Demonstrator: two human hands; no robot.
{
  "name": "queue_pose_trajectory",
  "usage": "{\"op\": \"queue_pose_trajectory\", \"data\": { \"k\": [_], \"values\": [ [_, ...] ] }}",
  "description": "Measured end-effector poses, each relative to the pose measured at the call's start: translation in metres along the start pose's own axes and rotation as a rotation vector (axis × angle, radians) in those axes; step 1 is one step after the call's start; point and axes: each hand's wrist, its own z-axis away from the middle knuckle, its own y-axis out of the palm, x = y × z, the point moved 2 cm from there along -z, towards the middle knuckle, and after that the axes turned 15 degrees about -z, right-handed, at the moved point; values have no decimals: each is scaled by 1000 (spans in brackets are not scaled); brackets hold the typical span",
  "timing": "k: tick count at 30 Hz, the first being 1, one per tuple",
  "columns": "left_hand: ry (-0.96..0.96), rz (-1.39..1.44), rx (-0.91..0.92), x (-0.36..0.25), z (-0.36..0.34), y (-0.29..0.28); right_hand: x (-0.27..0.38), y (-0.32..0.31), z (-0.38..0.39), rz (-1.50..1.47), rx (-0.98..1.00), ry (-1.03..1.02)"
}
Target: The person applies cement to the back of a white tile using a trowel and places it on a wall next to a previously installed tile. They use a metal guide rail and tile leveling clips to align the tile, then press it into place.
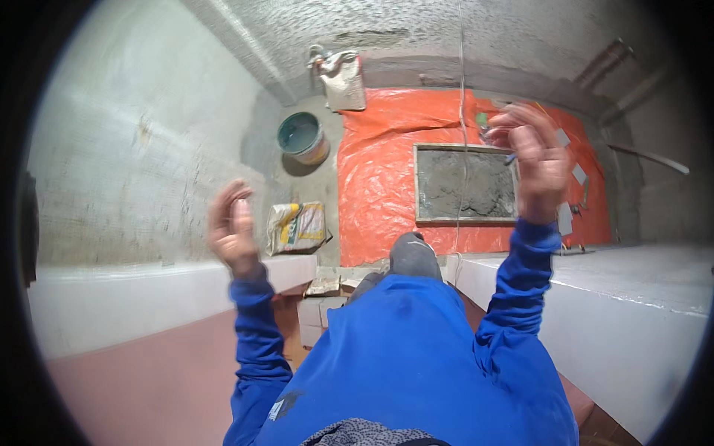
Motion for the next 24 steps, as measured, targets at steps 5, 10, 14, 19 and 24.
{"op": "queue_pose_trajectory", "data": {
  "k": [5,10,14,19,24],
  "values": [
    [-376,-161,415,161,31,115,-153,-40,37,27,-136,507],
    [-402,-322,711,308,88,202,-275,-46,33,52,-186,710],
    [-641,-385,780,411,105,224,-353,-32,-39,225,-82,763],
    [-854,-460,759,487,42,228,-389,-31,-137,235,-138,620],
    [-992,-574,928,530,-42,287,-432,-81,-184,241,-355,729]
  ]
}}
